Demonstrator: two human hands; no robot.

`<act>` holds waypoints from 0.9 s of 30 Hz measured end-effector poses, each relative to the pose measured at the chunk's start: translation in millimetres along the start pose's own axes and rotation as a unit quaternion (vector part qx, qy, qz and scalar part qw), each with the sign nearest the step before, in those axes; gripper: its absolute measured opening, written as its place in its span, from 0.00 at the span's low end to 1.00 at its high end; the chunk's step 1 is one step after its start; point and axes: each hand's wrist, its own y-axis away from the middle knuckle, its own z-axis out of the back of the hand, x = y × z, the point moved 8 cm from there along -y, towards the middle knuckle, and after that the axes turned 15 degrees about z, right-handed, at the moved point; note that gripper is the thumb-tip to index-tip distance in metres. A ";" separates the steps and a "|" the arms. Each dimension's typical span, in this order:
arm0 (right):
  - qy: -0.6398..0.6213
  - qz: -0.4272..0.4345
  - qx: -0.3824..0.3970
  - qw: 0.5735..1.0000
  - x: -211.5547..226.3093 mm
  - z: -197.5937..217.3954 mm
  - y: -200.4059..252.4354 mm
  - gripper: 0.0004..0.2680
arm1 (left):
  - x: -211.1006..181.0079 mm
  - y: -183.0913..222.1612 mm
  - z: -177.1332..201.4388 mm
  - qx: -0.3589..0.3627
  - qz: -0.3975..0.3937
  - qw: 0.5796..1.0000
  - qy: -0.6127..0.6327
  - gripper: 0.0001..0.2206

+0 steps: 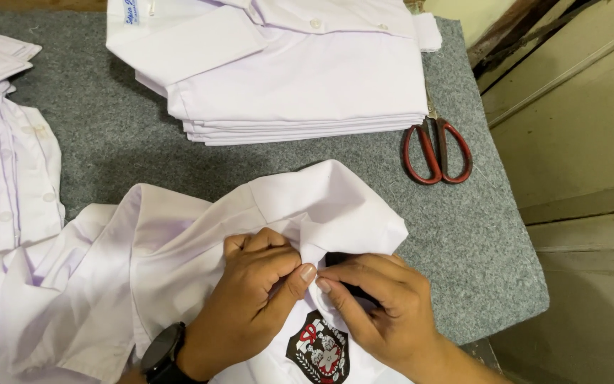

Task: Trimming loose threads from white shirts using scissors and then folding them for packaging.

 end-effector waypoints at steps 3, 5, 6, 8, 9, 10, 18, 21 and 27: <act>-0.017 -0.014 0.002 1.000 -1.8 0.1 0.4 0.03 | -0.7 1.1 2.5 -0.019 0.000 1.000 0.002 0.17; -0.032 -0.062 0.014 0.998 -8.9 -2.3 3.7 0.04 | -0.3 1.1 3.3 -0.024 0.001 1.000 0.006 0.17; -0.032 -0.061 0.015 0.998 -9.1 -2.0 3.8 0.04 | -0.4 0.9 3.6 -0.025 0.002 1.000 0.006 0.17; -0.059 -0.096 0.028 0.993 -14.6 -4.8 6.1 0.05 | -1.3 0.9 5.5 -0.032 -0.004 0.999 0.009 0.17; -0.060 -0.095 0.029 0.993 -14.5 -4.3 6.5 0.05 | -1.1 1.0 5.6 -0.033 -0.003 0.999 0.009 0.17; -0.072 -0.121 0.034 0.990 -18.0 -5.1 8.9 0.06 | -1.2 0.9 5.8 -0.036 -0.003 0.999 0.006 0.17; -0.145 -0.202 0.029 0.968 -28.3 6.1 18.4 0.08 | -0.9 1.3 5.9 -0.029 -0.005 1.000 0.006 0.17; -0.223 -0.174 -0.011 0.959 -28.3 28.9 22.4 0.10 | 2.0 2.1 4.6 -0.022 0.003 1.000 0.008 0.16; 0.193 -0.178 -0.027 0.964 -63.8 126.9 27.4 0.17 | 6.0 1.8 8.2 -0.025 0.020 0.998 0.049 0.17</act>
